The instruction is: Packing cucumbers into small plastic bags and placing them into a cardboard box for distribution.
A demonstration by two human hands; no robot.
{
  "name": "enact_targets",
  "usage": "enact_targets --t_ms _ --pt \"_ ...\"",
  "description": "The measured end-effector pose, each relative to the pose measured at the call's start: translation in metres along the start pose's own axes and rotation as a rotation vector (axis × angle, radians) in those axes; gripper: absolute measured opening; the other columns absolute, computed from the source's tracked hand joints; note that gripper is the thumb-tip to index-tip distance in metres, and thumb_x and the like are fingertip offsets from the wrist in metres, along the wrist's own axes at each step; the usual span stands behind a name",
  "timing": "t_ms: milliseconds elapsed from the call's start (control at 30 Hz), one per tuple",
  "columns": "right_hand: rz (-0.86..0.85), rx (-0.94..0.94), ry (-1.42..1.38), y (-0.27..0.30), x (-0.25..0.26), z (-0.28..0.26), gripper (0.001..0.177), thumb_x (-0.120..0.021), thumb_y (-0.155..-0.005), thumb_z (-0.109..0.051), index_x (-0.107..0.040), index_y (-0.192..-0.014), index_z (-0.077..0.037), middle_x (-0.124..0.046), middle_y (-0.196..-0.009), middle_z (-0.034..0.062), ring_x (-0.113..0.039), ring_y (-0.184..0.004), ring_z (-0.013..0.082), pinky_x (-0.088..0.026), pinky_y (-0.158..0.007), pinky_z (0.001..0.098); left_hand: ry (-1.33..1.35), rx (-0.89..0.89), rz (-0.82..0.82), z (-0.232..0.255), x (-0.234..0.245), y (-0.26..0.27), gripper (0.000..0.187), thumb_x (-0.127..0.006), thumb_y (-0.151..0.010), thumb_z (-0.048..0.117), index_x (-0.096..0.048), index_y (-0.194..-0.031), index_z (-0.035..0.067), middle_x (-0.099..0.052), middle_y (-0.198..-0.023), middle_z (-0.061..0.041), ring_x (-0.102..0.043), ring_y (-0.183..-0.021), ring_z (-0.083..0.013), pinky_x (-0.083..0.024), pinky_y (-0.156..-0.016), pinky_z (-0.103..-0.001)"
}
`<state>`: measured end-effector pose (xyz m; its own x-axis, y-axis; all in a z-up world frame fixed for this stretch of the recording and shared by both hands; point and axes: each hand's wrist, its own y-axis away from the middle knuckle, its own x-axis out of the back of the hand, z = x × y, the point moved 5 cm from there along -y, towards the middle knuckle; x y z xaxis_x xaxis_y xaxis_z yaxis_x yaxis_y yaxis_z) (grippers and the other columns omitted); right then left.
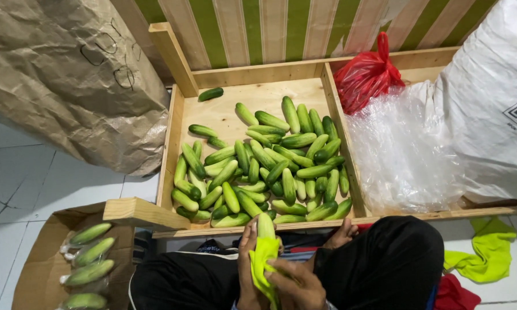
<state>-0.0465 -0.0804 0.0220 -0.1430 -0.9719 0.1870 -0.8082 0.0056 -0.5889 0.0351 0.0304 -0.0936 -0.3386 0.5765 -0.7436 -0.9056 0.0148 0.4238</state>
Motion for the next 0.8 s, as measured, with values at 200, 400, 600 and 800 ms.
enact_targets --t_ms 200,400,600,800 --pt "0.068 0.025 0.149 -0.074 0.021 0.028 0.028 -0.063 -0.095 0.004 -0.066 -0.121 -0.004 -0.068 -0.124 0.0225 -0.072 -0.114 0.033 -0.057 -0.103 0.0395 0.244 -0.008 0.212 0.024 -0.095 0.056 0.048 -0.055 -0.093 0.019 -0.06 -0.132 -0.01 -0.066 -0.132 -0.028 -0.063 -0.116 -0.0368 -0.047 -0.104 -0.043" --pt "0.116 0.03 0.204 -0.061 0.013 0.029 0.032 -0.065 -0.092 0.006 -0.065 -0.123 -0.002 -0.069 -0.125 0.0206 -0.07 -0.117 0.0324 -0.055 -0.108 0.0402 0.035 -0.158 0.105 0.019 -0.064 0.03 0.022 -0.061 -0.098 0.02 -0.068 -0.106 0.001 -0.075 -0.101 -0.018 -0.07 -0.086 -0.023 -0.054 -0.078 -0.033" --pt "0.034 0.066 0.092 -0.018 0.005 0.018 0.027 -0.059 -0.094 0.001 -0.066 -0.12 0.001 -0.067 -0.124 0.0264 -0.074 -0.112 0.0357 -0.058 -0.102 0.038 -0.019 -0.153 0.194 0.027 -0.04 0.021 0.035 -0.055 -0.1 0.023 -0.069 -0.118 -0.005 -0.073 -0.108 -0.02 -0.067 -0.093 -0.0273 -0.052 -0.082 -0.034" --pt "-0.1 0.118 0.087 0.001 0.007 0.047 0.024 -0.055 -0.098 -0.002 -0.064 -0.12 0.002 -0.065 -0.125 0.0276 -0.073 -0.111 0.0364 -0.059 -0.101 0.04 -0.001 -0.139 0.309 0.035 -0.046 0.023 0.031 -0.058 -0.102 0.025 -0.072 -0.115 0.0 -0.07 -0.088 -0.018 -0.065 -0.074 -0.0258 -0.053 -0.067 -0.035"
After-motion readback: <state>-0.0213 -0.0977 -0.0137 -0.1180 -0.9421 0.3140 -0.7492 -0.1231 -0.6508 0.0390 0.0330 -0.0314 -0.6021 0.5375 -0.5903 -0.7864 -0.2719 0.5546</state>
